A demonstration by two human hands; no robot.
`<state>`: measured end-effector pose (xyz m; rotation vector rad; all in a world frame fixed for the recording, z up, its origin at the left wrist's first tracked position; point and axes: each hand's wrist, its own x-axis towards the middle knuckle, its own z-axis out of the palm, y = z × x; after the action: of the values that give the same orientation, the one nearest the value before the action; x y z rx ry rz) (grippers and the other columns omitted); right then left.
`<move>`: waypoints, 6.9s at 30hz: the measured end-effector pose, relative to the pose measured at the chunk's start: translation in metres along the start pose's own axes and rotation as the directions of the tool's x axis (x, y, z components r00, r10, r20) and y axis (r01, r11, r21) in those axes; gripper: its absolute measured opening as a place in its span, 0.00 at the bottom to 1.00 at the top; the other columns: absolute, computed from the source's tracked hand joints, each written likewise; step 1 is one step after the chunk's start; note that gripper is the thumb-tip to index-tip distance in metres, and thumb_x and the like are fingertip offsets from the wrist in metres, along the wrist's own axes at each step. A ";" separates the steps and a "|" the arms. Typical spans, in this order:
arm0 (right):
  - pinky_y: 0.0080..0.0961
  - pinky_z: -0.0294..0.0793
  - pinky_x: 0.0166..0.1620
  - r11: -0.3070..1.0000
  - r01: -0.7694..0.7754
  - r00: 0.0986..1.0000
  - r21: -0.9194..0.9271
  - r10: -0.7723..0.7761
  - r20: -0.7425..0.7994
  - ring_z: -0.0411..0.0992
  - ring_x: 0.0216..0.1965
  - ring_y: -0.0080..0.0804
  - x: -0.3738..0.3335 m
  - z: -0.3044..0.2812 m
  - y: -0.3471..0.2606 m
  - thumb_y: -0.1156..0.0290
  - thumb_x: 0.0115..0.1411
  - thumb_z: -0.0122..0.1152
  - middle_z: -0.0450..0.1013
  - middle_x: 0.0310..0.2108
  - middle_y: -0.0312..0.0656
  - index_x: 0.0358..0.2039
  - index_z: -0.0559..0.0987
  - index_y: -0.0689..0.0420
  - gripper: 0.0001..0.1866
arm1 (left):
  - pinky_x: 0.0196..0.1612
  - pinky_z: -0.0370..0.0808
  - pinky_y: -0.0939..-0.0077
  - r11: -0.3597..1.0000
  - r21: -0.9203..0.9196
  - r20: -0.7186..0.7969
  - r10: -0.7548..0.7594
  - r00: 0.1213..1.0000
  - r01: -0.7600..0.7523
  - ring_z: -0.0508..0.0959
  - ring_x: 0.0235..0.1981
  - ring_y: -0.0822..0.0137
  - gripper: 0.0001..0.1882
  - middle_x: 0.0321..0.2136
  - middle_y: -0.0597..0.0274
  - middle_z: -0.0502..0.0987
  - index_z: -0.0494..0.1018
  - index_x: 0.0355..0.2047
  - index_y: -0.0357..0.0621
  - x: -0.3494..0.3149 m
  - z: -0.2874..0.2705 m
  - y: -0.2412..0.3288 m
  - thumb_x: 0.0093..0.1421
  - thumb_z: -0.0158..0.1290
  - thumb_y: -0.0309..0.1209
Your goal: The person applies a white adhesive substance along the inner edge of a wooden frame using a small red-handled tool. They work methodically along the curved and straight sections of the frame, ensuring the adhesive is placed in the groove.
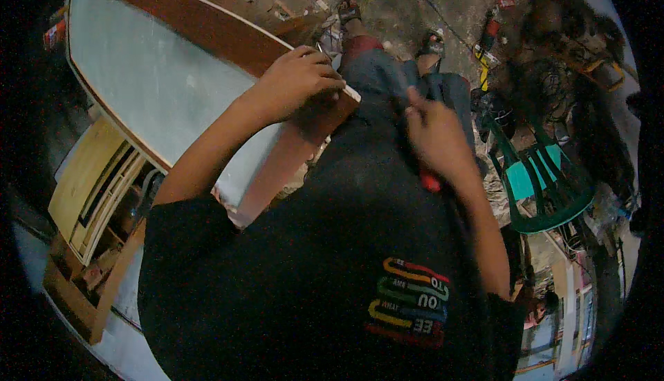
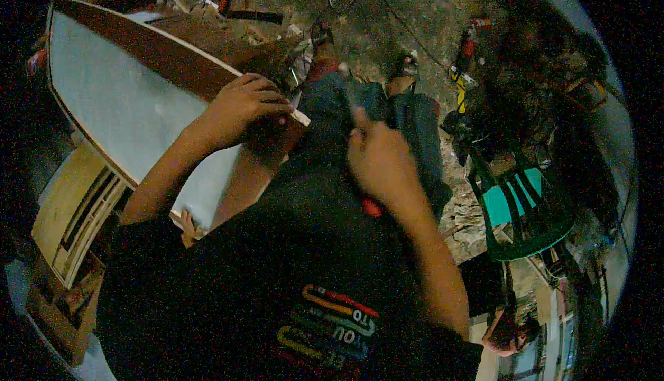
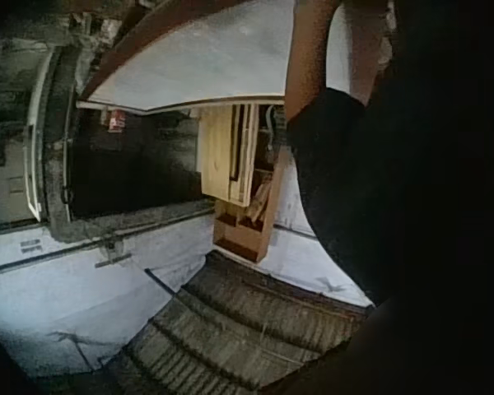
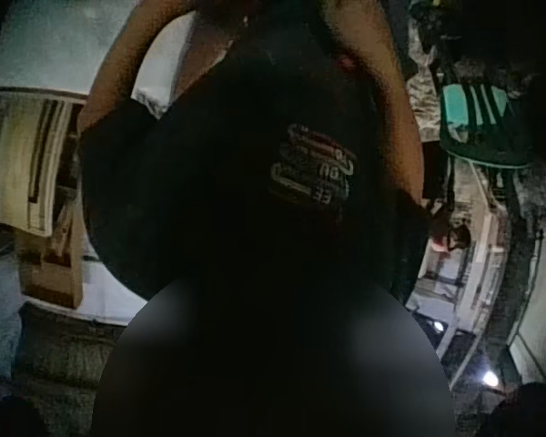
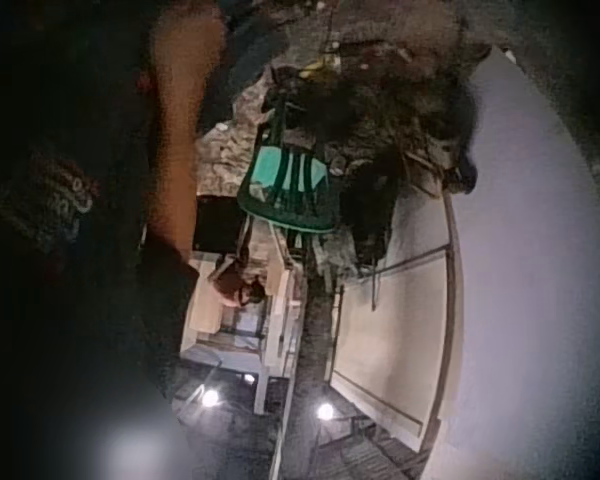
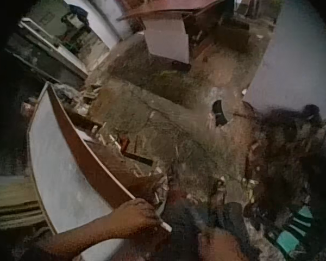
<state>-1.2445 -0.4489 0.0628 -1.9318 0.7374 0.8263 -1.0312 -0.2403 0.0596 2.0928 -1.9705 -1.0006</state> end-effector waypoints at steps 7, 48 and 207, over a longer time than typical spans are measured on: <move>0.36 0.74 0.55 0.999 -0.053 0.989 -0.002 0.052 -0.141 0.79 0.51 0.53 -0.006 -0.064 0.065 0.65 0.69 0.56 0.78 0.50 0.61 0.62 0.76 0.60 0.23 | 0.46 0.77 0.59 0.995 -0.037 -0.168 -0.092 0.981 0.087 0.78 0.45 0.52 0.13 0.40 0.58 0.79 0.80 0.41 0.48 -0.010 0.017 0.006 0.55 0.54 0.30; 0.21 0.71 0.21 0.889 -0.014 0.905 0.457 -0.183 0.384 0.73 0.23 0.23 0.149 -0.207 -0.149 0.67 0.70 0.58 0.78 0.35 0.41 0.58 0.73 0.54 0.18 | 0.45 0.78 0.69 0.069 -0.992 -0.071 -0.997 0.010 -0.104 0.84 0.37 0.64 0.07 0.33 0.58 0.84 0.82 0.39 0.43 0.085 0.045 0.146 0.61 0.62 0.31; 0.17 0.56 0.20 -0.408 0.912 0.237 -0.044 0.436 0.868 0.58 0.17 0.13 0.040 0.005 -0.455 0.59 0.67 0.64 0.62 0.18 0.25 0.71 0.65 0.58 0.36 | 0.48 0.76 0.75 0.925 -0.379 0.852 0.354 0.386 -0.012 0.80 0.43 0.68 0.16 0.46 0.55 0.81 0.73 0.54 0.32 0.138 -0.060 -0.052 0.70 0.56 0.29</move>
<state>-0.8772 -0.2543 0.2522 -1.8244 -2.4033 1.7310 -0.9629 -0.3804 0.0273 1.0681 -2.0444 -2.5996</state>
